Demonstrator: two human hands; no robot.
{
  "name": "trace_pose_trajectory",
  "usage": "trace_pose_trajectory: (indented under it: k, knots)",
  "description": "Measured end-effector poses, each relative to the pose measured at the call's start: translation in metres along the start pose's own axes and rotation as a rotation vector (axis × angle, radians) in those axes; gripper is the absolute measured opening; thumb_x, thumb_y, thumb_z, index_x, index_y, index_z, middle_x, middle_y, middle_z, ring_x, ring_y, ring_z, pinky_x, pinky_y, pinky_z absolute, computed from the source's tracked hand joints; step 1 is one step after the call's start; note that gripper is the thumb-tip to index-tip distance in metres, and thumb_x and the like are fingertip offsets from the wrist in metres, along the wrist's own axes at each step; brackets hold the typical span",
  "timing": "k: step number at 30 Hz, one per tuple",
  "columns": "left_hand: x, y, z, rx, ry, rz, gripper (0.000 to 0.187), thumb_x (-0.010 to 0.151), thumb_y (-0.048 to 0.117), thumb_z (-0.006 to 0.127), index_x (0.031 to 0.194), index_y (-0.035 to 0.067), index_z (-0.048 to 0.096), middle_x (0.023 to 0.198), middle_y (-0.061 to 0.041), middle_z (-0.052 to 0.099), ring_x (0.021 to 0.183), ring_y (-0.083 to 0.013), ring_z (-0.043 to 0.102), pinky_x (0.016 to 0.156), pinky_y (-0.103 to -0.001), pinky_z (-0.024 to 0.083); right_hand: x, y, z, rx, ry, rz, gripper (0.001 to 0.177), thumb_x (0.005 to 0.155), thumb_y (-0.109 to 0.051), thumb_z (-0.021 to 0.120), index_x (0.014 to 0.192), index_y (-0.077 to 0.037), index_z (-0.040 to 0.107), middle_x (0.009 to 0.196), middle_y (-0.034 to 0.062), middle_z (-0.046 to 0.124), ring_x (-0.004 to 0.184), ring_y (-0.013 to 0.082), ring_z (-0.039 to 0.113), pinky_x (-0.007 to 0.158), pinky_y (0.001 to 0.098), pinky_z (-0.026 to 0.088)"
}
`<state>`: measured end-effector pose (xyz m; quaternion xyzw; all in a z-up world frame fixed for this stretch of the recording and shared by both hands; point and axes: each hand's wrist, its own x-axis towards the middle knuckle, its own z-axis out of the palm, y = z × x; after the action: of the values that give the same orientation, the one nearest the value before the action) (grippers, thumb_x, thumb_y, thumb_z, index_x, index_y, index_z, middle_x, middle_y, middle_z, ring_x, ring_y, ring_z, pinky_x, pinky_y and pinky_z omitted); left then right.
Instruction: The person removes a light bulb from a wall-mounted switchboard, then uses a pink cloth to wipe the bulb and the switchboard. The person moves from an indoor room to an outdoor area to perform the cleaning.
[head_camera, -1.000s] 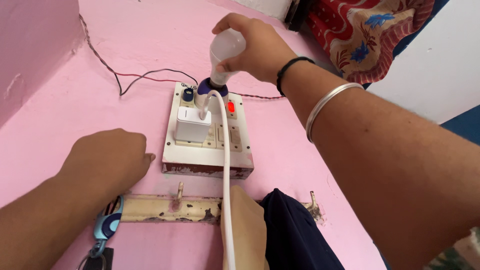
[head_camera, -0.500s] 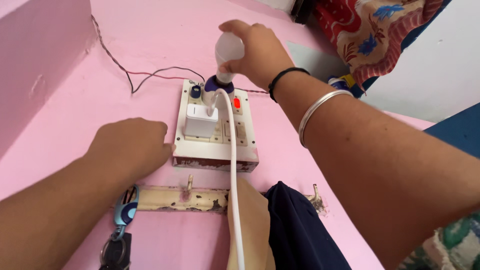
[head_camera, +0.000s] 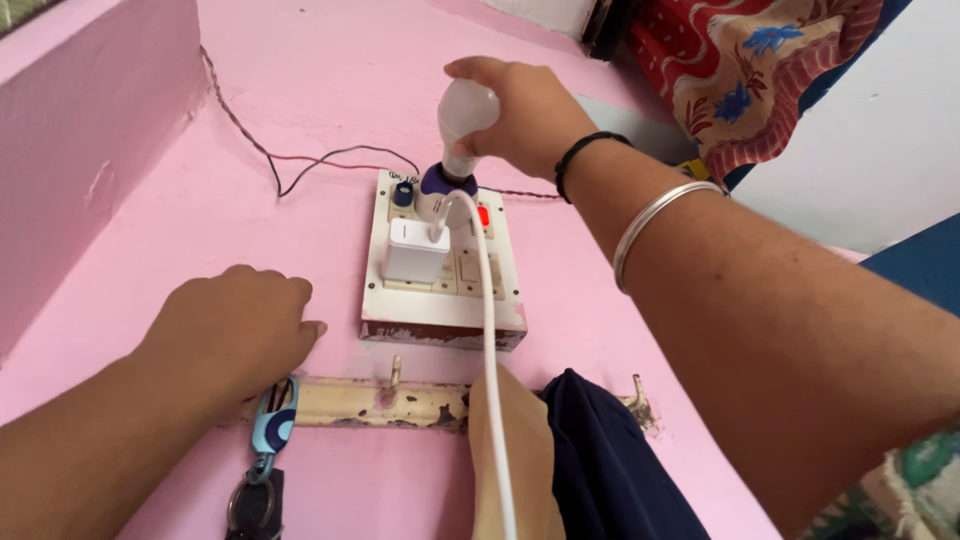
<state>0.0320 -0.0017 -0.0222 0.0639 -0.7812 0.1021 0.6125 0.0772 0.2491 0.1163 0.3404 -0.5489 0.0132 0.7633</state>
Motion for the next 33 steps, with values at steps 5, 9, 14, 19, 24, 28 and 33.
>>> trace_pose_trajectory:
  k: [5, 9, 14, 19, 24, 28, 33]
  knots:
    - [0.002, -0.006, 0.011, -0.029, 0.055, 0.038, 0.034, 0.097, 0.044, 0.054, 0.107, 0.016, 0.069, 0.108, -0.006, 0.073, 0.111, -0.0257, 0.067, 0.093, -0.045, 0.057, -0.004, 0.0, 0.003, 0.011, 0.024, 0.008, 0.075, 0.071, -0.012, 0.087, 0.14, -0.02, 0.058, 0.121, 0.0116, 0.071, 0.108, 0.0276, 0.07, 0.094, 0.0376, 0.055]
    - [0.002, -0.002, 0.02, -0.029, 0.091, 0.045, 0.035, 0.096, 0.045, 0.055, 0.109, 0.016, 0.069, 0.113, -0.006, 0.07, 0.112, -0.0272, 0.065, 0.094, -0.045, 0.056, -0.006, -0.008, 0.012, -0.013, 0.117, -0.018, 0.076, 0.07, -0.016, 0.09, 0.139, -0.019, 0.06, 0.117, 0.0161, 0.072, 0.108, 0.0319, 0.069, 0.095, 0.0411, 0.053]
    - [-0.001, 0.002, 0.025, -0.017, 0.074, 0.052, 0.035, 0.097, 0.045, 0.053, 0.115, 0.018, 0.065, 0.117, -0.003, 0.067, 0.115, -0.0233, 0.063, 0.094, -0.043, 0.056, 0.002, -0.014, 0.019, -0.164, 0.144, 0.074, 0.072, 0.069, -0.029, 0.092, 0.133, -0.017, 0.063, 0.114, 0.0194, 0.071, 0.105, 0.0362, 0.068, 0.092, 0.044, 0.054]
    - [-0.003, -0.003, 0.029, -0.002, 0.071, 0.063, 0.032, 0.098, 0.042, 0.051, 0.116, 0.019, 0.065, 0.119, -0.001, 0.066, 0.116, -0.0219, 0.062, 0.094, -0.043, 0.057, 0.007, -0.015, 0.018, -0.165, 0.136, 0.071, 0.069, 0.07, -0.03, 0.09, 0.132, -0.017, 0.063, 0.111, 0.0197, 0.071, 0.105, 0.0366, 0.068, 0.094, 0.0451, 0.054]
    - [-0.003, -0.007, 0.045, -0.066, 0.131, 0.09, 0.037, 0.095, 0.042, 0.053, 0.122, 0.018, 0.063, 0.139, -0.004, 0.057, 0.122, -0.0238, 0.06, 0.095, -0.043, 0.056, -0.001, -0.015, 0.013, -0.049, 0.078, 0.207, 0.075, 0.071, -0.03, 0.089, 0.139, -0.027, 0.056, 0.127, 0.0181, 0.056, 0.114, 0.0365, 0.062, 0.098, 0.0423, 0.051]
    - [-0.004, -0.009, 0.06, 0.006, 0.193, 0.137, 0.039, 0.097, 0.04, 0.049, 0.124, 0.015, 0.06, 0.147, -0.009, 0.051, 0.134, -0.0238, 0.052, 0.098, -0.04, 0.055, -0.003, -0.018, 0.009, 0.005, 0.009, 0.23, 0.076, 0.073, -0.031, 0.087, 0.141, -0.03, 0.054, 0.133, 0.0161, 0.051, 0.12, 0.0353, 0.06, 0.103, 0.041, 0.05]
    - [0.0, -0.009, 0.07, -0.013, 0.182, 0.127, 0.044, 0.096, 0.04, 0.05, 0.129, 0.012, 0.057, 0.149, -0.011, 0.047, 0.137, -0.025, 0.047, 0.103, -0.039, 0.05, -0.002, -0.019, 0.012, 0.002, 0.001, 0.256, 0.081, 0.07, -0.028, 0.087, 0.143, -0.029, 0.051, 0.136, 0.0164, 0.05, 0.12, 0.0364, 0.06, 0.102, 0.0413, 0.051]
